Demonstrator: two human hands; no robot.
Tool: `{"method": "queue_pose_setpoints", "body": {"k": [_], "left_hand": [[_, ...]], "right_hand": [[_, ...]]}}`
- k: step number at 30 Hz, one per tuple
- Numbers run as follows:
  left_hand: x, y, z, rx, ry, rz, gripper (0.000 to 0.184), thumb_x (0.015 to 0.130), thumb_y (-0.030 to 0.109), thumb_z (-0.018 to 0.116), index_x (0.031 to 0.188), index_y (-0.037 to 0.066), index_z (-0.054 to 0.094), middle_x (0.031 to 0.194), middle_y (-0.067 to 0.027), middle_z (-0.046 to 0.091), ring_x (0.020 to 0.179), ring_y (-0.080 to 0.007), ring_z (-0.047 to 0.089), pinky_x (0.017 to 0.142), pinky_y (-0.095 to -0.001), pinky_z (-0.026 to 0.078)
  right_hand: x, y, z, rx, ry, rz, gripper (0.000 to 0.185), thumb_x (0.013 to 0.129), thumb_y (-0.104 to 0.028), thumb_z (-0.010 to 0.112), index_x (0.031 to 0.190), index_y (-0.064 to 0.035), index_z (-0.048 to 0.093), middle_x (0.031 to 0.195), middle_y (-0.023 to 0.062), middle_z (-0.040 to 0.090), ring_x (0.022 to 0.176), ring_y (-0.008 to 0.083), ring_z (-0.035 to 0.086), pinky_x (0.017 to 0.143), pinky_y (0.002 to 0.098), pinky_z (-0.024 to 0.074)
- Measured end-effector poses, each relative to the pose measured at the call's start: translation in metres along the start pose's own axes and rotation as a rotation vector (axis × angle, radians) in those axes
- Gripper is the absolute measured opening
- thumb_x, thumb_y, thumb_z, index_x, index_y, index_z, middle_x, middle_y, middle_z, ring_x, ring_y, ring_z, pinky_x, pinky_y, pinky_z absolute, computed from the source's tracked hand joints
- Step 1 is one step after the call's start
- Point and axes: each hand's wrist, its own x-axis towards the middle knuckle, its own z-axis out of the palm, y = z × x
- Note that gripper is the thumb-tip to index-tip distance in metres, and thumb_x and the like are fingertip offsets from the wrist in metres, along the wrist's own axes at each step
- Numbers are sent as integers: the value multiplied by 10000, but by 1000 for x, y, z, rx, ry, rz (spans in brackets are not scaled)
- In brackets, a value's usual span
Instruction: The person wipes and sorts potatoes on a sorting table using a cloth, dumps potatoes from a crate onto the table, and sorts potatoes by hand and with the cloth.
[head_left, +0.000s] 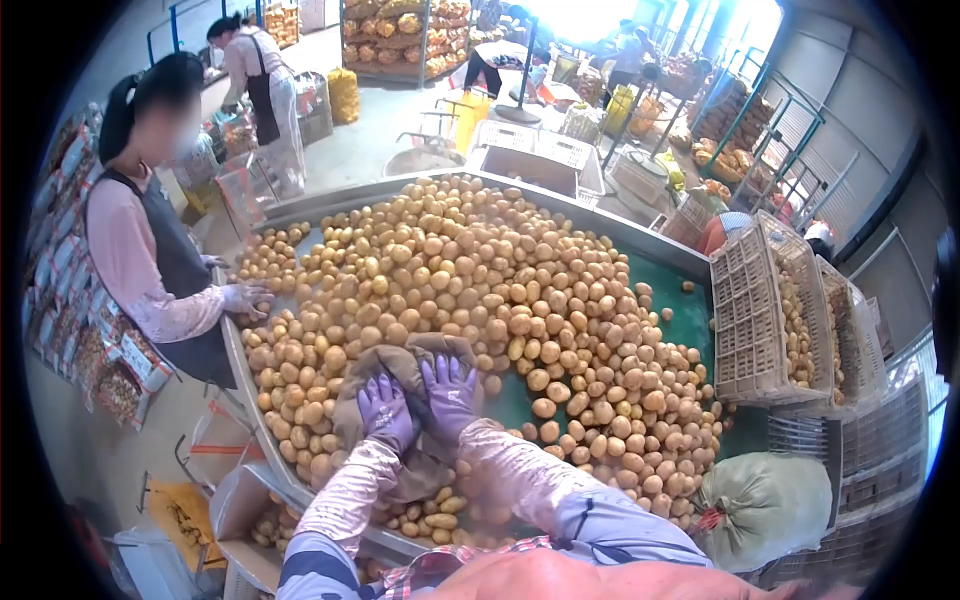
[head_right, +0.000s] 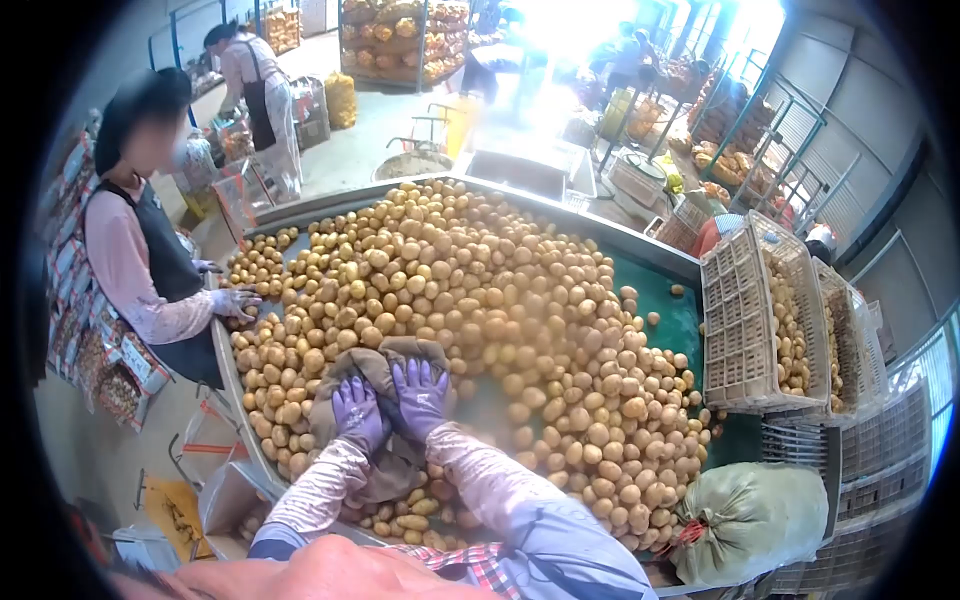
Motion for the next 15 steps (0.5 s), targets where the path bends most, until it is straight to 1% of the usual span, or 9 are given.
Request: {"method": "queue_pose_setpoints", "body": {"k": [1, 3, 5, 8, 9, 11, 12, 13, 15], "left_hand": [[4, 4, 5, -11, 93, 19, 722, 815, 374, 477, 1418, 4, 335, 1501, -226, 259, 1399, -389, 212, 1123, -533, 139], [22, 11, -15, -59, -98, 19, 741, 803, 378, 496, 1409, -16, 333, 1506, -227, 244, 1396, -397, 214, 1124, -530, 145], [35, 14, -21, -107, -117, -11, 822, 761, 386, 592, 1430, 12, 297, 1515, -218, 227, 1395, -401, 214, 1122, -525, 157], [33, 13, -25, -131, -132, -30, 913, 720, 402, 675, 1452, 49, 258, 1517, -206, 228, 1395, -398, 215, 1124, -508, 165], [30, 11, -4, -123, -47, -18, 888, 720, 423, 668, 1435, 46, 300, 1499, -204, 266, 1386, -393, 236, 1114, -498, 191], [8, 13, 5, -81, -4, 14, 830, 715, 427, 663, 1396, 52, 374, 1468, -204, 323, 1370, -391, 266, 1098, -495, 220], [-8, 16, 9, -84, 67, 54, 744, 721, 412, 631, 1352, 66, 439, 1419, -197, 394, 1336, -376, 327, 1083, -492, 244], [-31, 24, -1, -83, 93, 116, 661, 739, 342, 596, 1334, 86, 465, 1386, -184, 433, 1301, -352, 377, 1074, -487, 261], [-58, 37, 33, -157, 141, 189, 615, 751, 276, 567, 1333, 99, 473, 1357, -173, 462, 1271, -328, 413, 1065, -478, 282]], "right_hand": [[7, 4, -11, -20, -19, -4, 681, 828, -421, 539, 1410, -116, 360, 1442, 196, 347, 1351, 394, 290, 1045, 663, 134], [17, 17, -10, -35, 21, -42, 699, 811, -415, 564, 1386, -65, 374, 1398, 191, 386, 1316, 387, 326, 1029, 661, 155], [34, 26, -12, -112, -56, -43, 703, 793, -423, 586, 1372, -78, 387, 1395, 195, 385, 1320, 386, 323, 1032, 649, 169], [33, 30, -8, -148, -15, -52, 705, 765, -443, 604, 1356, -107, 417, 1386, 169, 396, 1307, 359, 345, 1041, 620, 202], [23, 28, -6, -140, -15, -17, 604, 797, -370, 568, 1336, -133, 432, 1369, 134, 413, 1289, 326, 367, 1018, 600, 250], [1, 24, -8, -126, -3, 52, 438, 861, -224, 495, 1296, -184, 463, 1336, 64, 449, 1252, 262, 409, 972, 560, 344], [-16, 20, -24, -130, -18, 88, 348, 867, -175, 481, 1210, -195, 528, 1288, 34, 486, 1224, 246, 433, 949, 485, 401], [-36, 31, -20, -132, 11, 59, 314, 852, -194, 511, 1163, -180, 547, 1251, 44, 502, 1204, 256, 444, 939, 465, 410], [-77, 65, 6, -135, 56, 10, 260, 822, -232, 571, 1068, -151, 585, 1178, 63, 534, 1165, 274, 466, 919, 426, 429]]}}
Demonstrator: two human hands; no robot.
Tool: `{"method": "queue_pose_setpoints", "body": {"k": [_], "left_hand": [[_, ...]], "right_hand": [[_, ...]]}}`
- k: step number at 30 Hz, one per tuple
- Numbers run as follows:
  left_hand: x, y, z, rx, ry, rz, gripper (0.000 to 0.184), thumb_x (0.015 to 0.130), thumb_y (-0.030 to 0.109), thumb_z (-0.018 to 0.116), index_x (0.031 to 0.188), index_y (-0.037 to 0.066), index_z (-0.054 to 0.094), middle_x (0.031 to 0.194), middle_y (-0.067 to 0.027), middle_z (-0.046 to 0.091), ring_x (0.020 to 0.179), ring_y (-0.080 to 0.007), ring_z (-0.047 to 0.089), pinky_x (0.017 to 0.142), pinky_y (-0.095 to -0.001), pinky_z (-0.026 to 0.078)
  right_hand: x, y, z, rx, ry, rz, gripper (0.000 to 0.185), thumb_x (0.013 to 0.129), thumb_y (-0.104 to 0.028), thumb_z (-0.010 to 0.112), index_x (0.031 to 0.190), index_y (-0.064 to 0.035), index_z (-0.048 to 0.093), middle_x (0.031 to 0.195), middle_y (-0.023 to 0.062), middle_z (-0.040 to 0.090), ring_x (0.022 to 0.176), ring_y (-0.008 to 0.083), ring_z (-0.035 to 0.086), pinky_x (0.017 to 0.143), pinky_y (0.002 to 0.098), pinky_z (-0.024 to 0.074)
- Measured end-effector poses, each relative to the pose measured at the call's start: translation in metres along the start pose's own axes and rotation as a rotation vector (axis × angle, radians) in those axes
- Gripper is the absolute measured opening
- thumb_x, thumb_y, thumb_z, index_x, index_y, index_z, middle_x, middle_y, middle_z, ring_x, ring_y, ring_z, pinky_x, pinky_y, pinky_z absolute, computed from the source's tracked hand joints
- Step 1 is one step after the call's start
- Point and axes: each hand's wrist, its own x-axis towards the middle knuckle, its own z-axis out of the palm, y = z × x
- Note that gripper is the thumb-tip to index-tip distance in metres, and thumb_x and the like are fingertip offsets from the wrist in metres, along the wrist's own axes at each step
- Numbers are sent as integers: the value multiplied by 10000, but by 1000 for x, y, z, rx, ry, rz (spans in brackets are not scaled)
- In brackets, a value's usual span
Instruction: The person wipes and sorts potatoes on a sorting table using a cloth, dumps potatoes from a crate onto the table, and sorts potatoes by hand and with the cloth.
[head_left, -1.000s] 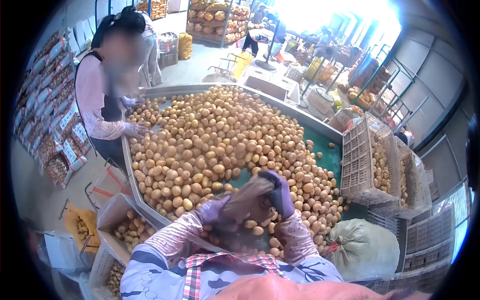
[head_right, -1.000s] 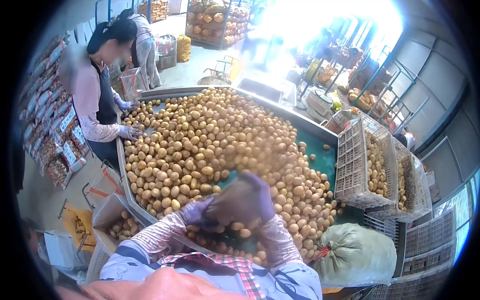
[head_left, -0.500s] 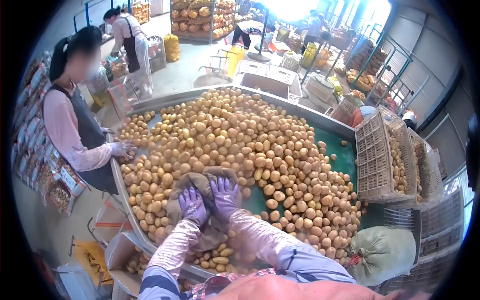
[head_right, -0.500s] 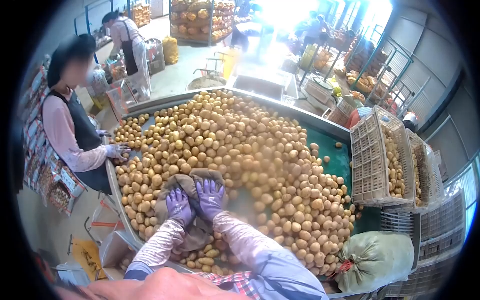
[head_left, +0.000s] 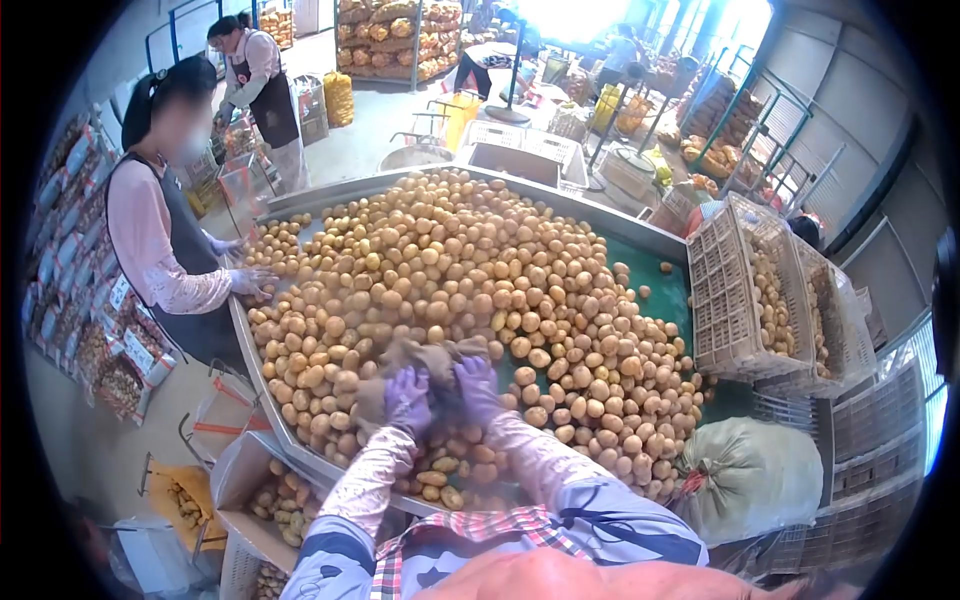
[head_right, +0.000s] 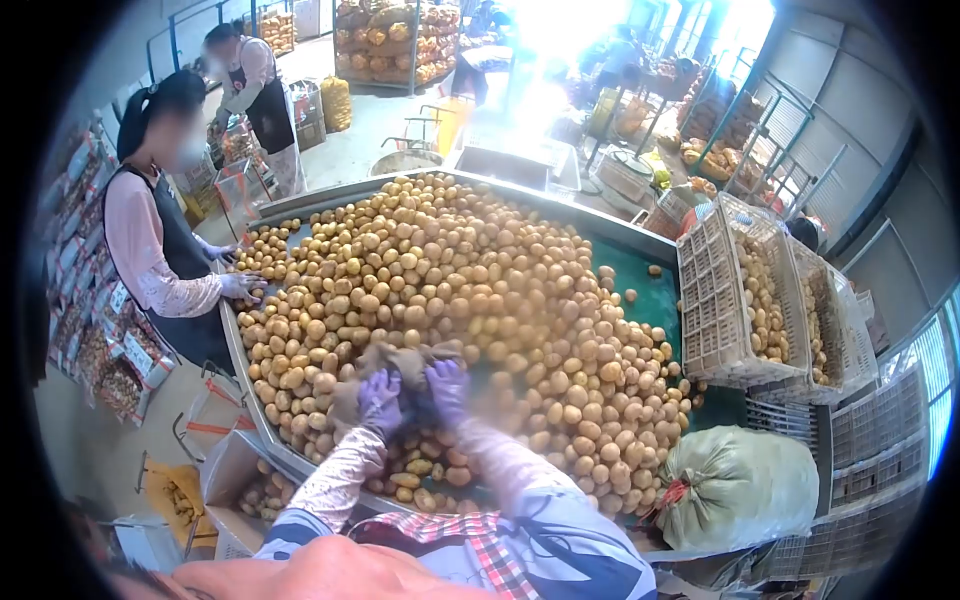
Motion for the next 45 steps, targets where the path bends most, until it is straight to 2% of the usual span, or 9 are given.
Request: {"method": "queue_pose_setpoints", "body": {"k": [3, 7, 11, 13, 18, 27, 34, 40, 45], "left_hand": [[-31, 54, -16, -149, 22, 80, 603, 761, 284, 588, 1327, 101, 481, 1339, -171, 481, 1245, -325, 448, 1053, -449, 321], [-50, 81, -18, -556, -184, 251, 690, 687, 375, 702, 1295, 110, 512, 1294, -136, 523, 1194, -297, 498, 1014, -417, 365], [-104, 75, -48, -240, -39, 462, 623, 709, 373, 686, 1261, 130, 529, 1353, -150, 460, 1290, -341, 395, 1032, -479, 314], [-126, 61, -67, -298, -163, 453, 542, 758, 277, 616, 1279, 158, 519, 1480, -168, 322, 1400, -372, 231, 1102, -534, 199], [-64, 39, -44, 89, -66, 323, 560, 772, 237, 549, 1308, 80, 495, 1496, -171, 291, 1368, -410, 271, 1101, -594, 194], [171, 31, -5, 18, -20, -240, 550, 873, 229, 481, 1392, 76, 379, 1482, -168, 323, 1331, -344, 352, 1096, -479, 235], [129, 42, 2, -96, -99, -165, 633, 821, 228, 538, 1404, 64, 350, 1463, -158, 343, 1318, -385, 349, 1053, -478, 307], [13, 64, -23, -14, -53, 172, 557, 784, 274, 586, 1308, 109, 498, 1344, -103, 481, 1242, -302, 439, 1055, -486, 288], [-48, 82, -47, -369, -12, 424, 601, 673, 201, 675, 1246, 89, 536, 1189, -108, 559, 1093, -301, 520, 976, -456, 372]], "right_hand": [[-41, 13, -100, 196, 120, -137, 364, 655, -326, 739, 871, -76, 584, 946, 125, 576, 966, 320, 544, 863, 408, 452], [-57, -30, -274, 599, -206, 239, 383, 745, -176, 688, 1089, -23, 616, 1098, 106, 626, 1058, 205, 564, 910, 328, 456], [-129, -7, -209, 661, 160, -89, 440, 737, -141, 698, 1157, -67, 590, 1291, 194, 506, 1196, 368, 493, 1020, 370, 383], [-173, -11, -151, 325, -81, -35, 378, 897, -127, 518, 1275, -133, 507, 1333, 154, 469, 1230, 227, 469, 1025, 376, 392], [-109, -2, -87, 96, 120, -291, 416, 882, -214, 470, 1297, -193, 485, 1330, 176, 455, 1254, 333, 429, 1021, 565, 340], [152, 39, -35, -89, -31, 261, 446, 927, -202, 416, 1372, -170, 404, 1440, 219, 351, 1320, 385, 358, 983, 536, 356], [100, 36, -35, -221, 57, 274, 406, 895, -194, 457, 1299, -225, 479, 1360, 119, 463, 1209, 324, 472, 918, 455, 430], [-24, 26, -87, 63, 248, 66, 616, 617, -328, 770, 1187, -200, 574, 1106, 90, 587, 1081, 308, 553, 831, 405, 455], [-69, -21, -293, 1231, -27, 436, 283, 756, -211, 712, 1008, -84, 687, 910, 93, 693, 795, 227, 667, 720, 313, 534]]}}
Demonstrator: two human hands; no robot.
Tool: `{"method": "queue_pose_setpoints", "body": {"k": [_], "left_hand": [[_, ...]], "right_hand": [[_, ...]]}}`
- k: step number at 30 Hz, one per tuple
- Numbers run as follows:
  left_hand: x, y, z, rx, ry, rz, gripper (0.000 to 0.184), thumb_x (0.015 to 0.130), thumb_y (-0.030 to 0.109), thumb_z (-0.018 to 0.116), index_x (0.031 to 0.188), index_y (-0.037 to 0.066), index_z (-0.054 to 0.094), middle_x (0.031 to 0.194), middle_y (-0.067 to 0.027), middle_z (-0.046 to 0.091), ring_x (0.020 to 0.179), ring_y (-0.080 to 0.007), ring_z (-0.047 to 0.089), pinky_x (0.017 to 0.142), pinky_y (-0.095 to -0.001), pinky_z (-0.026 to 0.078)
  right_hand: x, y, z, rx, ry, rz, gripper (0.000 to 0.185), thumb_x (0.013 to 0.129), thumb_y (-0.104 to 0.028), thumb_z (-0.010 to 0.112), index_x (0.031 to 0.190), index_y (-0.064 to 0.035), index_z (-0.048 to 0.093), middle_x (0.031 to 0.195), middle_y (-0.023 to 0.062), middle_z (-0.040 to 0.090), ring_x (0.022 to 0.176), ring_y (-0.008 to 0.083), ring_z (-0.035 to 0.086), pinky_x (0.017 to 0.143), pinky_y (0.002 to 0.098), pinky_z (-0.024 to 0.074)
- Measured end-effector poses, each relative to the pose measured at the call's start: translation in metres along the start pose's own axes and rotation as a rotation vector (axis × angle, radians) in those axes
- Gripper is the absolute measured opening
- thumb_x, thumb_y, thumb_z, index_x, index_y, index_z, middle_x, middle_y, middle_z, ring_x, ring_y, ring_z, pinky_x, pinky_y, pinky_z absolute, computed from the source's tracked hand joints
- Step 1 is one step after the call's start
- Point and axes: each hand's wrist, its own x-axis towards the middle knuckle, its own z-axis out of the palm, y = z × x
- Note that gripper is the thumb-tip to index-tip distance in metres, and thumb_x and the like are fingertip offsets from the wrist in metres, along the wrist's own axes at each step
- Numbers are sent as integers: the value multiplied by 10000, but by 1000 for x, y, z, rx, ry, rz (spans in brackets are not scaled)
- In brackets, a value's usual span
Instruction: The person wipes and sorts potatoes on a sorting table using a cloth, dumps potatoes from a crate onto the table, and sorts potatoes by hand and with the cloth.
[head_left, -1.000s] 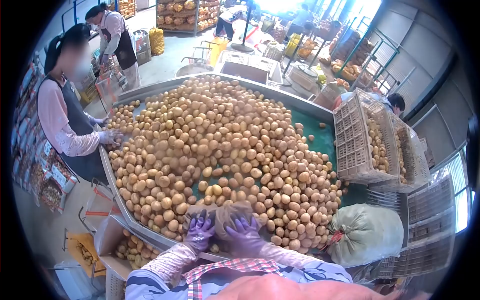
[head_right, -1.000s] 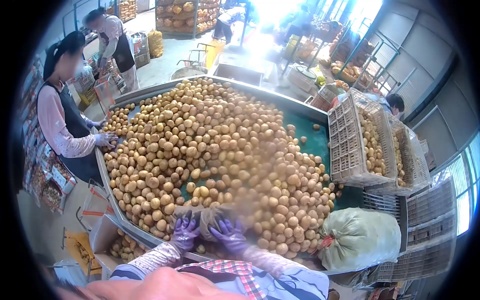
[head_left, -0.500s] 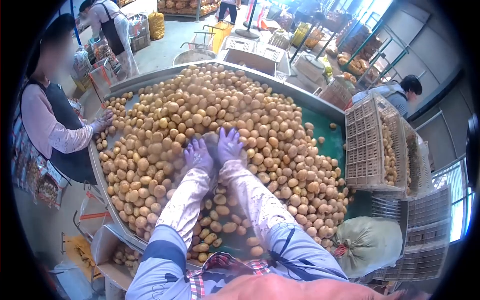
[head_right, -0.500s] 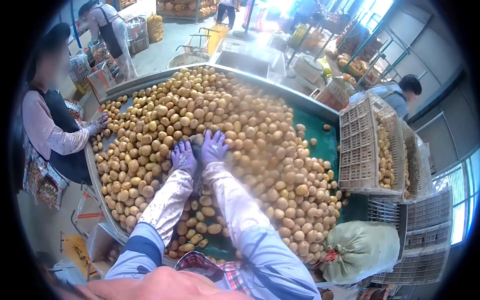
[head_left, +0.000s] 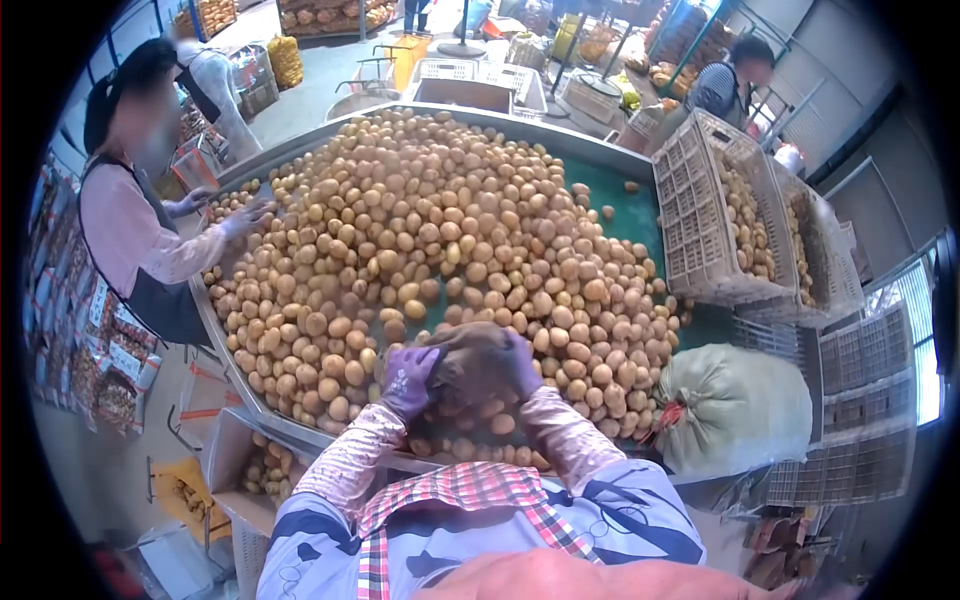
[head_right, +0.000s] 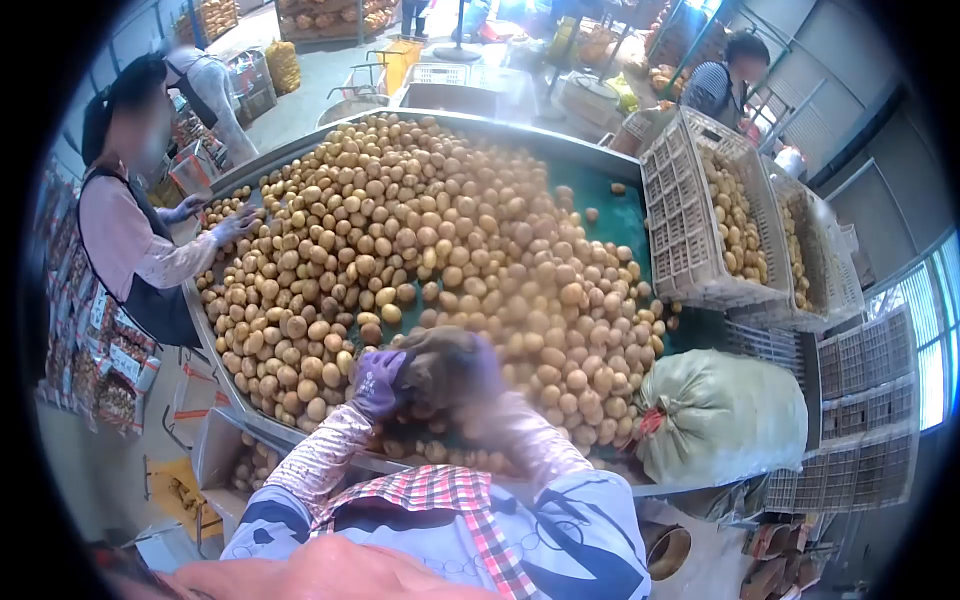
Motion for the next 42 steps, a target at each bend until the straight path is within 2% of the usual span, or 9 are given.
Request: {"method": "queue_pose_setpoints", "body": {"k": [2, 6, 12, 15, 17, 20, 29, 38, 42], "left_hand": [[-6, 8, 6, -78, -36, 80, 644, 646, 163, 692, 1259, 74, 517, 1197, -126, 546, 1085, -313, 524, 940, -457, 407], [38, 64, -8, -199, 144, 290, 703, 623, 169, 728, 1273, 56, 487, 1219, -155, 519, 1094, -347, 516, 905, -476, 435], [137, 95, 71, 165, 277, -81, 661, 778, 287, 611, 1366, 63, 408, 1369, -253, 380, 1263, -460, 344, 1053, -539, 283], [129, 66, 146, 185, 97, -9, 620, 825, 269, 538, 1397, 90, 380, 1439, -246, 317, 1358, -438, 249, 1098, -565, 197], [136, 54, 155, 185, -259, -94, 575, 860, 237, 472, 1415, 126, 368, 1490, -221, 269, 1415, -397, 170, 1122, -573, 134], [179, 33, 164, 339, -174, -75, 580, 855, 188, 466, 1424, 141, 361, 1473, -198, 319, 1382, -383, 265, 1127, -515, 171], [175, 22, 140, 161, -89, -235, 809, 695, 368, 708, 1407, 155, 389, 1446, -175, 374, 1331, -361, 343, 1110, -417, 253], [15, 29, 41, -150, -158, -31, 440, 677, 212, 675, 1091, 67, 631, 1060, -144, 627, 1017, -339, 572, 880, -420, 464], [2, 32, 12, -496, -222, -199, 462, 716, 185, 715, 1138, 24, 619, 1028, -155, 667, 977, -293, 636, 861, -361, 496]], "right_hand": [[-7, 60, -37, -324, 67, -343, 242, 811, -152, 685, 1016, -26, 664, 950, 78, 688, 829, 173, 645, 756, 289, 529], [-20, 55, -91, 291, 398, -82, 237, 839, -70, 671, 1063, -3, 625, 998, 67, 657, 850, 131, 614, 749, 268, 516], [22, 42, -146, -1109, 803, -284, 393, 884, -156, 612, 1245, -38, 511, 1221, 127, 556, 1069, 258, 560, 877, 419, 461], [58, 206, -188, -2034, 597, 229, 684, 892, -391, 538, 1465, -141, 260, 1466, 267, 272, 1358, 415, 270, 1032, 569, 282], [82, 295, -212, -2090, 700, 122, 705, 854, -512, 542, 1440, -200, 306, 1464, 242, 266, 1350, 397, 277, 1007, 573, 289], [108, 242, -208, -1607, 666, 11, 464, 898, -153, 439, 1347, -270, 427, 1342, 229, 412, 1233, 423, 416, 894, 582, 397], [164, 232, -167, -1432, 501, 140, 376, 973, -300, 382, 1335, -249, 470, 1379, 266, 394, 1201, 412, 409, 1004, 532, 291], [39, 185, -55, -974, -102, -109, 250, 917, -277, 499, 1036, -112, 645, 1172, 145, 581, 1009, 240, 570, 858, 367, 440], [-15, 167, -73, -25, 124, 12, 213, 877, -176, 558, 1032, -57, 641, 1047, 85, 623, 922, 174, 591, 811, 304, 473]]}}
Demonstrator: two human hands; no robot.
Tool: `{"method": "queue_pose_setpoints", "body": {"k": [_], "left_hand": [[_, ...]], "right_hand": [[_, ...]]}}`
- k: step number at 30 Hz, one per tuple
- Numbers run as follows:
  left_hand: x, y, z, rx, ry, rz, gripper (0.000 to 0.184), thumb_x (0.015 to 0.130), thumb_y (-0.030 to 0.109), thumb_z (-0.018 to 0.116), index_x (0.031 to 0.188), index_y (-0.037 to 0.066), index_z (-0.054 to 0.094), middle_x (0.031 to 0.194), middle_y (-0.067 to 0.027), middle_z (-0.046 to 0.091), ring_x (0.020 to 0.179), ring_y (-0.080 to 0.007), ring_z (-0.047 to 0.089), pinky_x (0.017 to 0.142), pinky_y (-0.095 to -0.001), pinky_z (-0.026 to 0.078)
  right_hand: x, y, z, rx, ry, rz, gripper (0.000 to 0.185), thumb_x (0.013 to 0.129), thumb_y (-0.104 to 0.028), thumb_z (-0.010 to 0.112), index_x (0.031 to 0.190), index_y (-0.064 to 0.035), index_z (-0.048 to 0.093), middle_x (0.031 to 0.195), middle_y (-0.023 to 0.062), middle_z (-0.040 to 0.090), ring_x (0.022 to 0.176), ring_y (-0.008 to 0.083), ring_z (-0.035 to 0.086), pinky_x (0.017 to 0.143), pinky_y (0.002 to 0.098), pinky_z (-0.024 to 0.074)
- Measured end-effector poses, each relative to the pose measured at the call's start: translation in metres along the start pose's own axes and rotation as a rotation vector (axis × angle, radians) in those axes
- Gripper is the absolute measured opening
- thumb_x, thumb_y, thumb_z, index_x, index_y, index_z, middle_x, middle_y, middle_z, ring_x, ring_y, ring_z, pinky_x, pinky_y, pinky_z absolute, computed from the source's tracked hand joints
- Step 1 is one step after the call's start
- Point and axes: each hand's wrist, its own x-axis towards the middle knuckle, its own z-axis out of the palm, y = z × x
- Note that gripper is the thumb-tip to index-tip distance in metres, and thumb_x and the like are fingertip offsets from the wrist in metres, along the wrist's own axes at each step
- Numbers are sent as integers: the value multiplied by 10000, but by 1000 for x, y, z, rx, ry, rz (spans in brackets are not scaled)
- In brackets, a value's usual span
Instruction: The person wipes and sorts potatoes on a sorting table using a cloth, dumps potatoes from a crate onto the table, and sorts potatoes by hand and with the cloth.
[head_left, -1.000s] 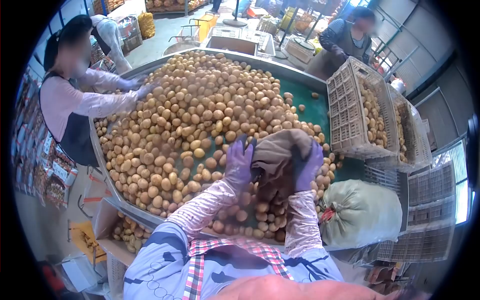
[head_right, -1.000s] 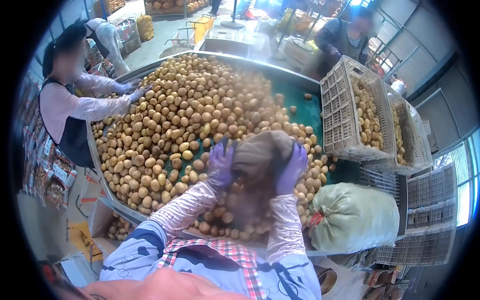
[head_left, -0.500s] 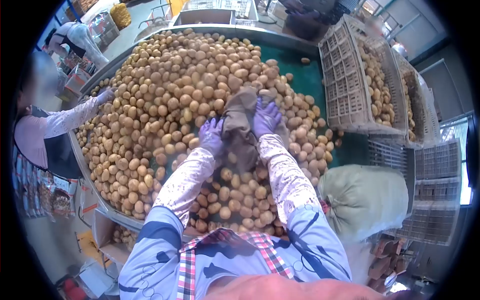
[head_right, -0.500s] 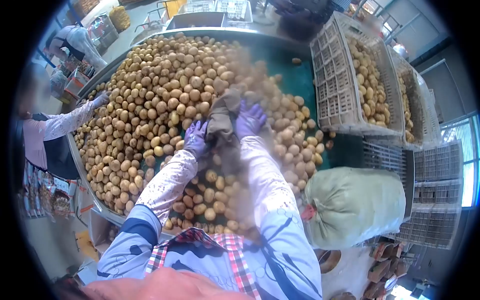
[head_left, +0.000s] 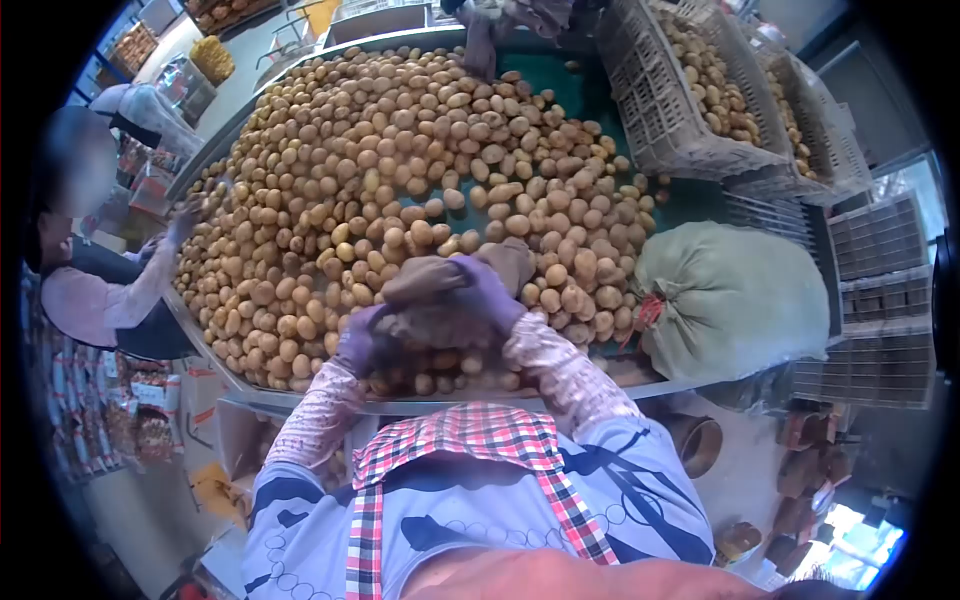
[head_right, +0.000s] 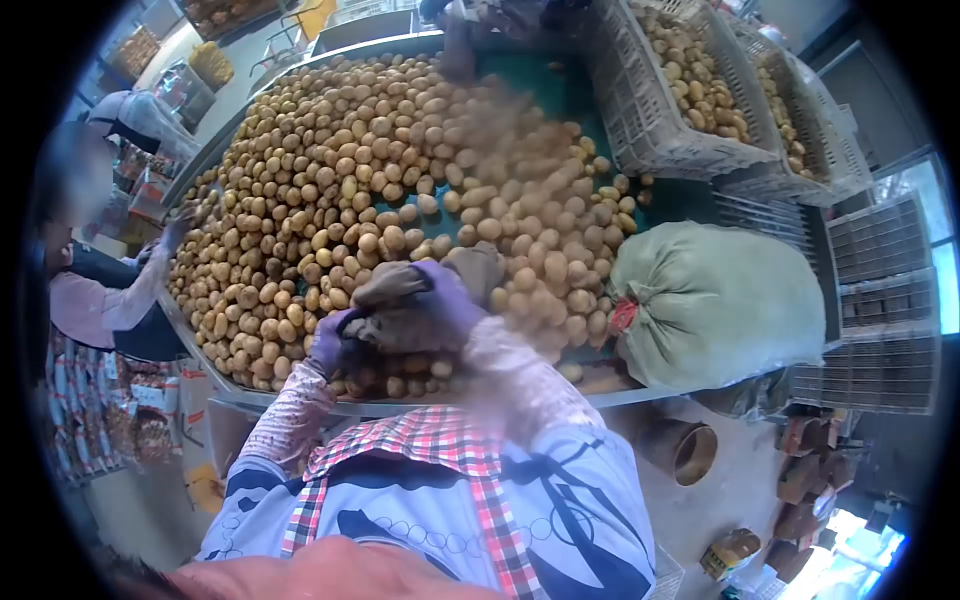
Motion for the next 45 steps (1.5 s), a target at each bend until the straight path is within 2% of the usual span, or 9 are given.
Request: {"method": "queue_pose_setpoints", "body": {"k": [9, 13, 15, 28, 34, 38, 41, 43, 45], "left_hand": [[9, 100, 46, 193, -79, 540, 588, 679, 207, 711, 1238, 105, 559, 1261, -166, 530, 1188, -344, 495, 1005, -432, 379], [-3, 26, 124, 694, -250, 388, 584, 799, 266, 577, 1355, 134, 458, 1419, -170, 413, 1360, -335, 333, 1096, -540, 228], [4, 26, 126, 498, -253, 373, 582, 824, 211, 530, 1387, 117, 417, 1469, -154, 364, 1413, -310, 253, 1117, -549, 183], [185, 2, 75, 892, 300, 120, 636, 699, 266, 656, 1282, 70, 498, 1289, -187, 502, 1246, -346, 441, 1031, -441, 356], [74, 3, 50, 655, 306, -12, 519, 623, 219, 655, 1108, 50, 581, 1130, -98, 570, 1099, -272, 514, 876, -384, 431], [-3, 1, 52, 724, 319, 61, 414, 653, 211, 644, 1054, 112, 618, 1080, -44, 601, 1059, -236, 549, 867, -359, 448], [-33, 17, 37, 372, 348, -39, 367, 734, 146, 635, 1097, 103, 603, 1072, -65, 627, 1022, -247, 583, 883, -396, 459], [-36, -12, 57, -889, 731, -326, 297, 833, 114, 599, 1129, 92, 596, 1088, -94, 633, 980, -254, 606, 910, -420, 472], [-46, -3, 8, -1207, 853, -209, 294, 932, 186, 442, 1125, 16, 583, 1089, -112, 633, 994, -239, 612, 874, -369, 512]], "right_hand": [[-97, -92, -116, -422, 612, -188, 472, 798, -26, 654, 1252, -45, 524, 1188, 164, 558, 1094, 256, 543, 910, 363, 444], [-118, 69, -128, -2445, 377, 334, 748, 824, -369, 620, 1461, -147, 296, 1496, 237, 257, 1354, 409, 290, 1073, 491, 292], [-113, 82, -115, -1417, 640, 191, 762, 827, -427, 600, 1455, -122, 294, 1493, 240, 257, 1376, 407, 252, 1097, 526, 236], [189, 85, -80, -1131, 628, 185, 397, 945, -247, 447, 1336, -185, 436, 1412, 171, 404, 1296, 380, 376, 995, 547, 326], [102, 63, 6, -1294, 306, -506, 294, 904, -194, 486, 1185, -167, 566, 1264, 164, 504, 1221, 361, 435, 988, 535, 356], [27, 42, 3, -774, -13, -369, 328, 802, -116, 607, 1127, -71, 588, 1174, 164, 557, 1091, 328, 522, 937, 404, 423], [16, 45, 3, -110, -103, -36, 346, 786, -90, 624, 1124, -20, 597, 1098, 111, 627, 985, 231, 596, 859, 337, 477], [17, 8, 11, 158, -144, 81, 353, 801, -23, 588, 1149, 32, 589, 1080, 79, 650, 946, 166, 614, 821, 286, 496], [16, -47, 40, 313, -153, 119, 350, 796, -3, 608, 1144, 32, 591, 1078, 74, 649, 941, 161, 614, 834, 280, 494]]}}
